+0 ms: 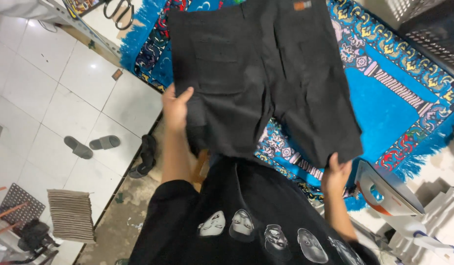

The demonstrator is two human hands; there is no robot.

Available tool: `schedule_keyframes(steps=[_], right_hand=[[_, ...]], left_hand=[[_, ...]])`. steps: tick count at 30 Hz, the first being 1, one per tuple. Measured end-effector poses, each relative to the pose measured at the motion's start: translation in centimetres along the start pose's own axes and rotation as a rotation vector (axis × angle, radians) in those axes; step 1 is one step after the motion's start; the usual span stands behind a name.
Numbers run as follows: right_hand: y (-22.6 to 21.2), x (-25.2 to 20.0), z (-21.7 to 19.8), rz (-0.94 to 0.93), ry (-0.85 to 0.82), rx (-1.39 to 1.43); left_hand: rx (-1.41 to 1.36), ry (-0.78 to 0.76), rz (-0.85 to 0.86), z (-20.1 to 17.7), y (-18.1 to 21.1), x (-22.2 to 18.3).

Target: Ironing and folding a pair of black cargo pants on a work table.

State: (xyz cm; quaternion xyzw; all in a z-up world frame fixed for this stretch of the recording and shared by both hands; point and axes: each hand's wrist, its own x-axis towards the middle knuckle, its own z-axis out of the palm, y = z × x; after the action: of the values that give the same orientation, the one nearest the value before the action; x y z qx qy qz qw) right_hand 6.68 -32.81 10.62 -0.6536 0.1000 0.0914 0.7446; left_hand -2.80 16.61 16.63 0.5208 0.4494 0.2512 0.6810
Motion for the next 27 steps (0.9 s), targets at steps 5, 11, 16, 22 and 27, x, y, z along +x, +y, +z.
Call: schedule_keyframes(steps=[5,11,16,22,27], right_hand=[[0.5,-6.6,-3.1,0.661,-0.112,-0.767],[0.8,5.0,-0.9,0.349,-0.182,-1.220],[3.5,20.1,9.4,-0.655,-0.096,-0.998],[9.5,29.1,14.0,-0.122,0.061,-0.982],[-0.4,23.3,14.6,0.119,-0.249,-0.421]], left_hand=[[0.393,-0.089,-0.155,-7.6,-2.1,4.8],[0.538,-0.082,-0.460,-5.9,-2.9,5.1],[0.519,-0.122,-0.474,-5.2,-1.0,2.8],[0.481,-0.157,-0.197,-2.7,2.6,1.7],[0.363,-0.193,0.152,-2.6,2.0,4.2]])
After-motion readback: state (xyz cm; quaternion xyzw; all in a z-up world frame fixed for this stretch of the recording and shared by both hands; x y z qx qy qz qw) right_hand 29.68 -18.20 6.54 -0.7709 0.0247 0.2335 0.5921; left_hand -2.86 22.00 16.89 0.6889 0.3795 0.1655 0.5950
